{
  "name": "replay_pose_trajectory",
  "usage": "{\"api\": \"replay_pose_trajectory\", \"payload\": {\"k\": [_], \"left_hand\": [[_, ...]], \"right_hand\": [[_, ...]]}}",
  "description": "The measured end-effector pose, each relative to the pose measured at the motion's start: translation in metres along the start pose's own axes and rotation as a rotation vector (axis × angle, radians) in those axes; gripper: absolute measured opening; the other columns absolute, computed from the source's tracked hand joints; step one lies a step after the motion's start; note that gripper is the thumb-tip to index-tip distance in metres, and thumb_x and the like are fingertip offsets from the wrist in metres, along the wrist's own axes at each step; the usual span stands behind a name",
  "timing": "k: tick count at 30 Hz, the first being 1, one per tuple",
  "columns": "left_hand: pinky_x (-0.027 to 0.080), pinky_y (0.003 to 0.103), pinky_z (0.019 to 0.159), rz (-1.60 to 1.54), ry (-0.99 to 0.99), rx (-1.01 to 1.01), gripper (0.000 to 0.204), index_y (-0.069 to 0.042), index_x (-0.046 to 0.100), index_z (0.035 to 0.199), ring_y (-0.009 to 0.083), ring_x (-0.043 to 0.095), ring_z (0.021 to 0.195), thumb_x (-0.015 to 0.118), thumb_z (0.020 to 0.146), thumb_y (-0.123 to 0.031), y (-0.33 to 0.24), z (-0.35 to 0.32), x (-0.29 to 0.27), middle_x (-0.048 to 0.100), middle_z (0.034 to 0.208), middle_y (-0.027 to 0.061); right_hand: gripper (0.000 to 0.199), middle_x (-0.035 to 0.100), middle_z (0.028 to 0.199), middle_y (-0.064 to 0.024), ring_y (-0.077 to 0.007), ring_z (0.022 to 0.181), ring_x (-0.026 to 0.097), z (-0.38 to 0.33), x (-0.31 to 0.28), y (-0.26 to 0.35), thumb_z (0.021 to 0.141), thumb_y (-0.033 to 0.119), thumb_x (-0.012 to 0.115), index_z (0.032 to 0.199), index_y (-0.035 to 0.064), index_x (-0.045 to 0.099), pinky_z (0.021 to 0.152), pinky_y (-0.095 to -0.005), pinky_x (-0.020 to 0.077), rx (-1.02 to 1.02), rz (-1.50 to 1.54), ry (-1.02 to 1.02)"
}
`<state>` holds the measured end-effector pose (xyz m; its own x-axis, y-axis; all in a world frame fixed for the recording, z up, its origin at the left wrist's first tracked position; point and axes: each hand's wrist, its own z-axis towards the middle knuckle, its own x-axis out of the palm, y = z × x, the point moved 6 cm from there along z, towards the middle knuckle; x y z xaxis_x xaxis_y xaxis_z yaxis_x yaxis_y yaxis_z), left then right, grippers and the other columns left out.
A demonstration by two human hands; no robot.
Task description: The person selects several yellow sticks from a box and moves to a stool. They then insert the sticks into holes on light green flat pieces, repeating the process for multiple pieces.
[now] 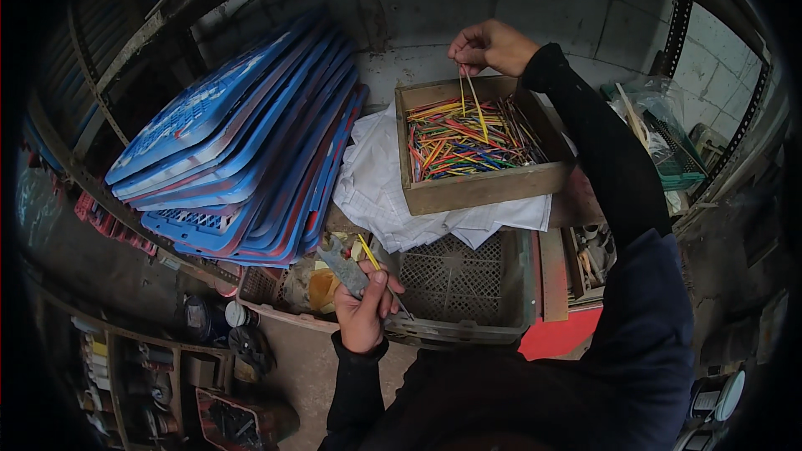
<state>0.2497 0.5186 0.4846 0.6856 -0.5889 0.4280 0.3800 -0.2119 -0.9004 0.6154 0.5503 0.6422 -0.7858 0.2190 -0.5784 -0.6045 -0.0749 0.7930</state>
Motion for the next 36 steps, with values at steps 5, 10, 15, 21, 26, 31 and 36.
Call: {"api": "replay_pose_trajectory", "payload": {"k": [5,10,15,21,26,31,36], "left_hand": [[0.04,0.023,0.048,-0.002,0.021,0.015,0.012,0.002,0.057,0.099,0.0054,0.041,0.047,0.053,0.095,-0.009,0.001,0.001,0.001,0.063,0.076,0.0119],[0.04,0.024,0.046,0.03,0.033,0.014,0.013,-0.004,0.051,0.107,0.0074,0.041,0.045,0.053,0.095,-0.011,0.005,0.002,-0.001,0.061,0.075,0.0119],[0.041,0.024,0.047,0.026,0.035,0.004,0.011,-0.003,0.053,0.104,0.0067,0.041,0.046,0.052,0.095,-0.01,0.006,0.002,0.002,0.062,0.075,0.0118],[0.04,0.023,0.048,0.008,0.036,0.001,0.013,0.002,0.056,0.1,0.0053,0.04,0.046,0.052,0.096,-0.01,0.003,0.002,0.007,0.063,0.075,0.0116],[0.039,0.022,0.047,-0.001,0.04,-0.001,0.012,0.001,0.056,0.1,0.0051,0.04,0.046,0.052,0.096,-0.009,0.004,0.003,0.009,0.062,0.074,0.0107],[0.038,0.021,0.047,0.013,0.113,-0.011,0.016,0.002,0.057,0.106,0.0043,0.04,0.047,0.052,0.097,-0.01,0.0,0.015,0.024,0.06,0.073,0.0075],[0.039,0.021,0.048,0.013,0.144,-0.013,0.026,0.003,0.055,0.118,0.0035,0.041,0.05,0.052,0.097,-0.012,-0.009,0.027,0.044,0.058,0.075,0.0041]], "right_hand": [[0.027,0.064,0.083,-0.0052,-0.0098,0.075,0.063,-0.008,-0.001,0.009,0.09,0.008,0.061,0.114,-0.0046,0.055,0.069,-0.0234,0.0529,-0.055,0.02,-0.057],[0.037,0.065,0.082,-0.0076,-0.0114,0.074,0.064,-0.018,0.001,0.015,0.087,0.004,0.063,0.121,-0.0051,0.051,0.068,-0.0238,0.0535,-0.076,0.064,-0.111],[0.038,0.067,0.082,-0.0094,-0.0116,0.072,0.065,-0.02,-0.004,0.006,0.086,0.004,0.065,0.12,-0.0054,0.052,0.065,-0.0232,0.0537,-0.083,0.069,-0.157],[0.042,0.067,0.087,-0.0095,-0.0125,0.077,0.066,-0.022,-0.006,0.007,0.087,0.005,0.065,0.123,-0.0064,0.048,0.069,-0.0235,0.0543,-0.068,0.124,-0.139],[0.039,0.068,0.087,-0.0101,-0.012,0.076,0.066,-0.027,0.003,0.02,0.087,0.006,0.066,0.121,-0.0059,0.051,0.068,-0.0222,0.0548,-0.109,0.221,-0.149],[0.04,0.067,0.089,-0.0125,-0.0145,0.078,0.067,-0.037,0.037,0.053,0.087,0.004,0.066,0.122,-0.006,0.049,0.067,-0.0229,0.0555,-0.163,0.405,-0.069],[0.038,0.067,0.09,-0.0135,-0.0172,0.078,0.068,-0.055,0.085,0.073,0.087,-0.001,0.063,0.122,-0.0052,0.048,0.065,-0.0239,0.0559,-0.156,0.599,0.029]]}}
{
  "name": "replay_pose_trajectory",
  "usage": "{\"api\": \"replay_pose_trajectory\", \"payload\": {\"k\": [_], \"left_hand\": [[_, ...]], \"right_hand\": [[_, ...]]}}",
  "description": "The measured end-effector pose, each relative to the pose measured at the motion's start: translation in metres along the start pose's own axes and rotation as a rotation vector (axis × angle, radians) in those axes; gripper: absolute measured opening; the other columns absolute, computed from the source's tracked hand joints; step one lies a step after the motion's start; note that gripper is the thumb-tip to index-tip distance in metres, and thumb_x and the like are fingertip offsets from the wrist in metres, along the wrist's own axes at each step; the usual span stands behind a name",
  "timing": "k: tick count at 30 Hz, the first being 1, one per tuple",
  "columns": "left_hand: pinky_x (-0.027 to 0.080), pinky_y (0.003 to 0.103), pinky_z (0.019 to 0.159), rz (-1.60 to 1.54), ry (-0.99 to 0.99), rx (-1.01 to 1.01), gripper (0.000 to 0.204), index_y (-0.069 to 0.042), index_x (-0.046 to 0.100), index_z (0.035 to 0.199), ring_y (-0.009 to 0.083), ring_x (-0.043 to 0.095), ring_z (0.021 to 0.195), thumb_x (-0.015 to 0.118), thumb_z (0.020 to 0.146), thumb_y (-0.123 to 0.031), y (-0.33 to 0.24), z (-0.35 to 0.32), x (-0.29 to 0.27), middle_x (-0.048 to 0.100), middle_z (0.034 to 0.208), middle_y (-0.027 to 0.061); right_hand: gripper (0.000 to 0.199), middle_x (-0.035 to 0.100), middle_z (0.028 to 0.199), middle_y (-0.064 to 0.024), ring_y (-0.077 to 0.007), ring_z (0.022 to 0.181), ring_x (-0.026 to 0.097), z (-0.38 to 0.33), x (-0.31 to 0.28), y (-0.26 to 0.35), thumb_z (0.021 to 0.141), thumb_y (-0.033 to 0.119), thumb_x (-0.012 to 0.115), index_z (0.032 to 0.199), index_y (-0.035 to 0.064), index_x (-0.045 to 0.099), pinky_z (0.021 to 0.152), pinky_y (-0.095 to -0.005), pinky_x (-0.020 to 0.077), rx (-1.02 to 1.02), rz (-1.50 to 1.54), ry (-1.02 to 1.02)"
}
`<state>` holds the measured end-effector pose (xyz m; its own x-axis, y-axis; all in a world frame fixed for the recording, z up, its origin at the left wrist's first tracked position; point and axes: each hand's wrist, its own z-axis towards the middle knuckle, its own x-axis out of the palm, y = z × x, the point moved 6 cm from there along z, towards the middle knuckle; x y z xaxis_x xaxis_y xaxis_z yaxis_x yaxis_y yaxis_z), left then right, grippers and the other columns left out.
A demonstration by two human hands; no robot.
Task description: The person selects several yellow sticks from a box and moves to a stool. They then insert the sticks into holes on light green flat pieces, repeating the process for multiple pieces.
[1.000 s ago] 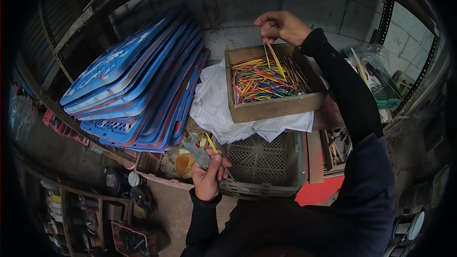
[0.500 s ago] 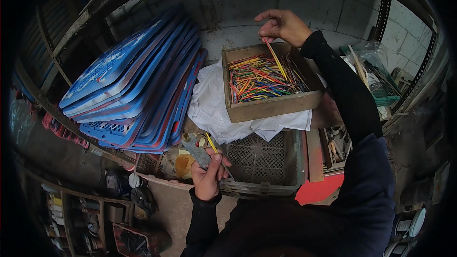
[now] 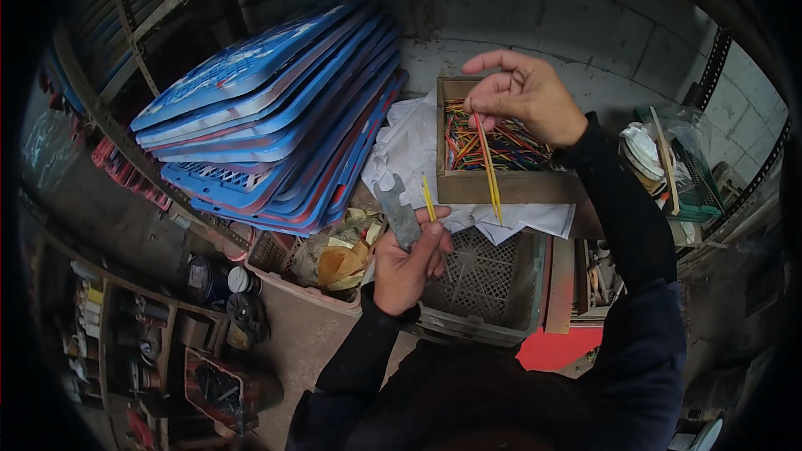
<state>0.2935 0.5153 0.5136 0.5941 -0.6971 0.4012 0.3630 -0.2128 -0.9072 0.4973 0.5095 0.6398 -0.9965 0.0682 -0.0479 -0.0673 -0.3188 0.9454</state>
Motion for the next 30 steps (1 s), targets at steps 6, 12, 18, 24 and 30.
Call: {"api": "replay_pose_trajectory", "payload": {"k": [6,12,18,24,30], "left_hand": [[0.039,0.021,0.046,-0.002,-0.001,-0.039,0.026,0.001,0.058,0.116,0.0036,0.044,0.049,0.057,0.096,-0.016,0.011,0.006,0.014,0.057,0.072,0.0012],[0.037,0.021,0.043,0.125,0.017,-0.096,0.016,-0.001,0.065,0.097,0.0042,0.046,0.048,0.064,0.092,-0.016,0.015,0.004,0.016,0.054,0.062,-0.0011],[0.037,0.021,0.043,0.109,0.03,-0.105,0.015,-0.001,0.065,0.094,0.0045,0.046,0.047,0.064,0.092,-0.016,0.016,0.003,0.012,0.054,0.062,-0.0007],[0.038,0.021,0.043,0.102,0.008,-0.092,0.016,-0.001,0.067,0.095,0.0049,0.046,0.047,0.064,0.092,-0.017,0.016,0.001,0.013,0.055,0.062,-0.0002],[0.038,0.022,0.043,0.09,0.049,-0.097,0.017,0.0,0.067,0.096,0.0049,0.045,0.046,0.062,0.093,-0.016,0.013,0.002,0.014,0.053,0.06,-0.0008]], "right_hand": [[0.037,0.067,0.089,-0.011,-0.0138,0.08,0.067,-0.02,0.039,-0.025,0.085,-0.001,0.066,0.118,-0.0028,0.05,0.068,-0.0229,0.0567,0.097,0.088,-0.018],[0.033,0.067,0.087,-0.0107,-0.0135,0.079,0.067,-0.029,0.048,-0.037,0.086,-0.002,0.065,0.116,-0.0018,0.05,0.068,-0.0232,0.0562,0.086,0.066,-0.023],[0.042,0.066,0.096,-0.012,-0.0127,0.085,0.066,-0.04,0.057,-0.031,0.083,-0.005,0.067,0.12,-0.0002,0.05,0.074,-0.0238,0.0553,0.146,0.091,0.054],[0.046,0.064,0.097,-0.0094,-0.012,0.088,0.064,-0.047,0.057,-0.033,0.08,-0.009,0.068,0.121,0.0005,0.049,0.079,-0.0226,0.0539,0.115,0.039,0.011],[0.044,0.063,0.096,-0.009,-0.0118,0.087,0.064,-0.053,0.056,-0.029,0.079,-0.01,0.068,0.119,-0.0006,0.05,0.078,-0.024,0.0555,0.088,0.017,-0.062]]}}
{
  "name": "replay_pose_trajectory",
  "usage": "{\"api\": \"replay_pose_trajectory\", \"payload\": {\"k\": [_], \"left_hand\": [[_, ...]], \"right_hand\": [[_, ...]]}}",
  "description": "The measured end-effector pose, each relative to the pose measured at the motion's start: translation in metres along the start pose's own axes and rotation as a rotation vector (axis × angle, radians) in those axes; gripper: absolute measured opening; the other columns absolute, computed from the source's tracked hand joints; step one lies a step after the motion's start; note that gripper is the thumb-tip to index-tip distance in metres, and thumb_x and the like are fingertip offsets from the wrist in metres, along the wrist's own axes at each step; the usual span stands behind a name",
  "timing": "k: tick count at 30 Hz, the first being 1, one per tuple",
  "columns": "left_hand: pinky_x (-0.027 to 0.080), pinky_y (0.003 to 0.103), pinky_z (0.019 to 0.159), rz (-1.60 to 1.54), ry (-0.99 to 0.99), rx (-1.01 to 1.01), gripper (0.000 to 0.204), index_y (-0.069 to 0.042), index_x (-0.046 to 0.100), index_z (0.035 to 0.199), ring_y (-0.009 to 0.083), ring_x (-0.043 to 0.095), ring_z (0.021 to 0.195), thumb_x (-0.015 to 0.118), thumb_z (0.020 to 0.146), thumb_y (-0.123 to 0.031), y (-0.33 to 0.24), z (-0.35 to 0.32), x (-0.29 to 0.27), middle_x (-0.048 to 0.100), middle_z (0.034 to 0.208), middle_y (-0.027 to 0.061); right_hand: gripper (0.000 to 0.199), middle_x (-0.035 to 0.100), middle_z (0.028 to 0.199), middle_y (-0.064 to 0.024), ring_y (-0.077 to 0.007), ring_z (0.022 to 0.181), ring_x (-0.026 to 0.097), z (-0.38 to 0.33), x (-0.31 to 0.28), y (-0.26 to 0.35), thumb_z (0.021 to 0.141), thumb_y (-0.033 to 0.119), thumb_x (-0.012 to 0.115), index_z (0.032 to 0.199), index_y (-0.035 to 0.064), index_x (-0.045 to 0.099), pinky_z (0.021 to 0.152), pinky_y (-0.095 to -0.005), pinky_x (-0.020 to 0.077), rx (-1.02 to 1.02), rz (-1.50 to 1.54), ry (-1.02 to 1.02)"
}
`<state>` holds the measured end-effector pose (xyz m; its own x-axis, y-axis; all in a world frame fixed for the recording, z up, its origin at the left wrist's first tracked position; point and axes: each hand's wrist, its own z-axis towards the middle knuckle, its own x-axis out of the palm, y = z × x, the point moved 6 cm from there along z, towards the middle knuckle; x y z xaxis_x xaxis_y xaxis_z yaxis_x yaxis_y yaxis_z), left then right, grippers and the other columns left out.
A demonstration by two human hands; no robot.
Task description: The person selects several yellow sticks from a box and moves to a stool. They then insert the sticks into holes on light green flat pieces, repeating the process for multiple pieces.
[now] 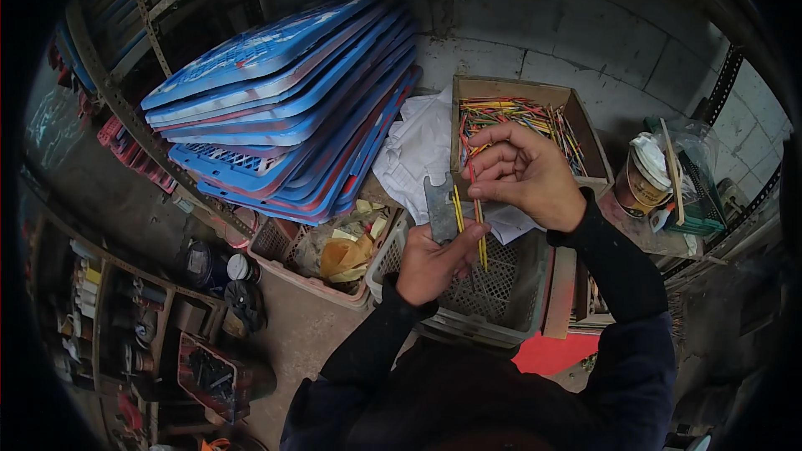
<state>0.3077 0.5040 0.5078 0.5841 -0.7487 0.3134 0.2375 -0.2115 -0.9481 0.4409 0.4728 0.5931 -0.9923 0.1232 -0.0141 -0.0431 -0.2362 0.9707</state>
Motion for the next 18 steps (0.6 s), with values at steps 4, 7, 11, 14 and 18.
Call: {"api": "replay_pose_trajectory", "payload": {"k": [4,7,11,14,18], "left_hand": [[0.037,0.022,0.043,0.022,0.046,0.026,0.019,0.001,0.067,0.098,0.0048,0.043,0.047,0.059,0.095,-0.016,-0.003,-0.001,0.002,0.05,0.058,-0.0017],[0.037,0.022,0.043,0.032,0.058,0.018,0.02,0.001,0.066,0.099,0.0047,0.043,0.047,0.057,0.096,-0.017,-0.005,-0.001,0.003,0.049,0.058,-0.0019],[0.036,0.021,0.043,0.044,0.05,0.012,0.019,0.001,0.066,0.097,0.0048,0.044,0.047,0.059,0.095,-0.017,-0.003,-0.001,0.002,0.05,0.058,-0.0015],[0.036,0.021,0.043,0.065,0.005,0.001,0.018,0.001,0.067,0.096,0.0051,0.044,0.046,0.061,0.094,-0.016,0.0,-0.004,-0.003,0.052,0.059,-0.0007],[0.037,0.021,0.043,0.033,-0.024,0.016,0.018,0.002,0.067,0.096,0.0057,0.044,0.046,0.061,0.093,-0.014,0.0,-0.005,-0.004,0.053,0.059,0.0005]], "right_hand": [[0.045,0.063,0.095,-0.0087,-0.0117,0.087,0.064,0.0,0.0,0.0,0.078,-0.01,0.069,0.118,-0.0017,0.051,0.078,-0.0247,0.0561,0.009,-0.016,0.003],[0.045,0.063,0.095,-0.0084,-0.0112,0.086,0.064,0.0,0.001,0.001,0.077,-0.009,0.07,0.119,-0.0028,0.052,0.078,-0.0242,0.0559,0.0,-0.026,0.007],[0.036,0.064,0.092,-0.0081,-0.0107,0.084,0.064,0.001,0.0,-0.006,0.081,-0.005,0.068,0.115,-0.0043,0.056,0.075,-0.0227,0.0552,0.069,-0.016,0.04],[0.026,0.066,0.09,-0.0095,-0.0109,0.08,0.065,0.002,-0.001,-0.01,0.083,-0.002,0.068,0.107,-0.0057,0.061,0.071,-0.0224,0.0556,0.127,-0.02,0.052],[0.022,0.067,0.089,-0.011,-0.0123,0.078,0.066,0.001,-0.001,-0.012,0.084,0.0,0.068,0.104,-0.0054,0.063,0.069,-0.0235,0.0571,0.144,0.016,0.03]]}}
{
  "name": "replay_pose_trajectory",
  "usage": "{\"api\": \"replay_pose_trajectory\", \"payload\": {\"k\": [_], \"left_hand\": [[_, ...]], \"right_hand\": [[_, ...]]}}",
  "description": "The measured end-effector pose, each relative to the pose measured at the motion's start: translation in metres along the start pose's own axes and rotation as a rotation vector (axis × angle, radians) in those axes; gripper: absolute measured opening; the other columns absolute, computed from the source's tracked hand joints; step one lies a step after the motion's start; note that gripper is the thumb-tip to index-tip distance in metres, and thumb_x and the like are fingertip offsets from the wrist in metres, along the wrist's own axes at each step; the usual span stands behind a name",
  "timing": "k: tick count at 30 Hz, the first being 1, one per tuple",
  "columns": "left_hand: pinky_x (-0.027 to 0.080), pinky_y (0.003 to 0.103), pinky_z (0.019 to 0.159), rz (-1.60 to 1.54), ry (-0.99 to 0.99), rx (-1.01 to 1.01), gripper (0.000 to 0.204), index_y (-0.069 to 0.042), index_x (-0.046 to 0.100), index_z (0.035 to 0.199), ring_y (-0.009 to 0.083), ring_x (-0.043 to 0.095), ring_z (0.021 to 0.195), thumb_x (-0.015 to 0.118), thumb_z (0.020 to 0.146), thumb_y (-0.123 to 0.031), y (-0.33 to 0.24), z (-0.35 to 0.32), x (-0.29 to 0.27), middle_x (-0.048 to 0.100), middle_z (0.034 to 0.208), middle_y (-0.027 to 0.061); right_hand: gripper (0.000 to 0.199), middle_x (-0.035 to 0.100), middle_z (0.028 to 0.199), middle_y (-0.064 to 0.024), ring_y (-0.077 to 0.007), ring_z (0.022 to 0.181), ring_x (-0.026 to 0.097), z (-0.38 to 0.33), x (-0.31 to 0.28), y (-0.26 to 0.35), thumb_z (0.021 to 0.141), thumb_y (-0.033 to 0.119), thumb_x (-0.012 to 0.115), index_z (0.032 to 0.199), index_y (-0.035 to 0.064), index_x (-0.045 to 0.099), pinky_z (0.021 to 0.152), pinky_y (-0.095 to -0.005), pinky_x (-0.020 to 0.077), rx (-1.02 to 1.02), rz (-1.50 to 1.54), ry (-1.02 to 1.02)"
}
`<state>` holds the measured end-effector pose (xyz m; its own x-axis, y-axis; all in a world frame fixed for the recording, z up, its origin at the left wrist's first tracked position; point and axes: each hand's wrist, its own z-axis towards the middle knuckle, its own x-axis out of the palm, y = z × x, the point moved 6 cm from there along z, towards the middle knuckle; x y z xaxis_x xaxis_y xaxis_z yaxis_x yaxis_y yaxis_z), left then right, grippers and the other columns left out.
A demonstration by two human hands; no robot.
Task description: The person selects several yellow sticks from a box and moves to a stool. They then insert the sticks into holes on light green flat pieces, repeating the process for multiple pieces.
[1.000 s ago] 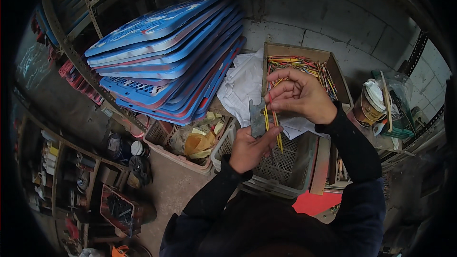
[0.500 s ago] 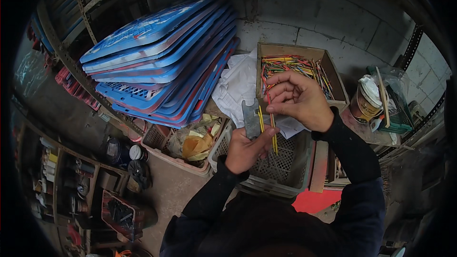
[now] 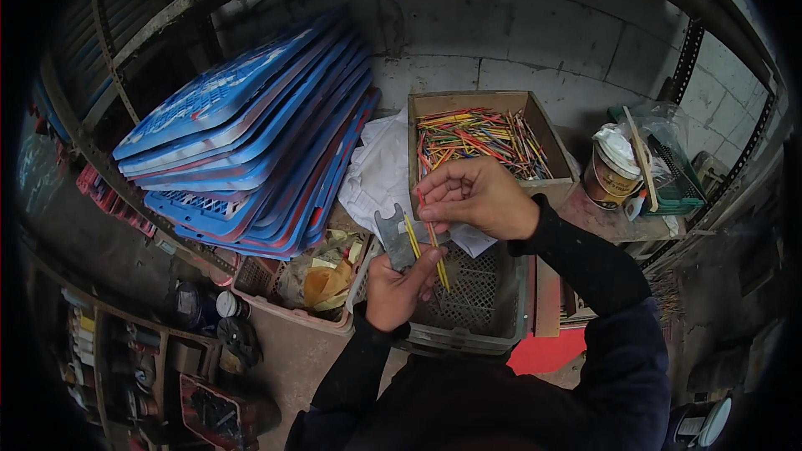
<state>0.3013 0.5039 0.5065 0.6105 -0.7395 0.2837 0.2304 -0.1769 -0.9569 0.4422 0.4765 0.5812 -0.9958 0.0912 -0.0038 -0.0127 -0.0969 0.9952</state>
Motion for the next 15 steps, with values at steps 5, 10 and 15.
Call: {"api": "replay_pose_trajectory", "payload": {"k": [5,10,15], "left_hand": [[0.037,0.022,0.043,-0.015,-0.052,0.005,0.019,0.004,0.067,0.097,0.0059,0.045,0.046,0.06,0.094,-0.013,0.003,-0.001,-0.002,0.053,0.059,0.0013],[0.037,0.022,0.043,-0.001,-0.128,0.019,0.019,0.005,0.066,0.097,0.0064,0.045,0.046,0.06,0.094,-0.013,0.001,-0.005,-0.008,0.052,0.058,0.0012],[0.037,0.022,0.044,-0.006,-0.074,0.001,0.02,0.005,0.066,0.098,0.0066,0.045,0.047,0.059,0.095,-0.013,0.005,-0.006,-0.006,0.052,0.059,0.001]], "right_hand": [[0.023,0.067,0.091,-0.0115,-0.0128,0.08,0.067,0.0,0.0,-0.011,0.084,0.0,0.068,0.105,-0.0054,0.062,0.068,-0.0239,0.0575,-0.04,0.064,-0.049],[0.021,0.065,0.089,-0.0079,-0.0087,0.076,0.063,0.0,-0.001,-0.011,0.087,0.001,0.065,0.108,-0.0044,0.062,0.065,-0.0224,0.0538,-0.098,0.087,-0.076],[0.019,0.062,0.086,-0.003,-0.0061,0.074,0.057,-0.008,0.011,-0.027,0.095,0.014,0.057,0.103,-0.0027,0.062,0.063,-0.0222,0.047,0.087,-0.018,0.02]]}}
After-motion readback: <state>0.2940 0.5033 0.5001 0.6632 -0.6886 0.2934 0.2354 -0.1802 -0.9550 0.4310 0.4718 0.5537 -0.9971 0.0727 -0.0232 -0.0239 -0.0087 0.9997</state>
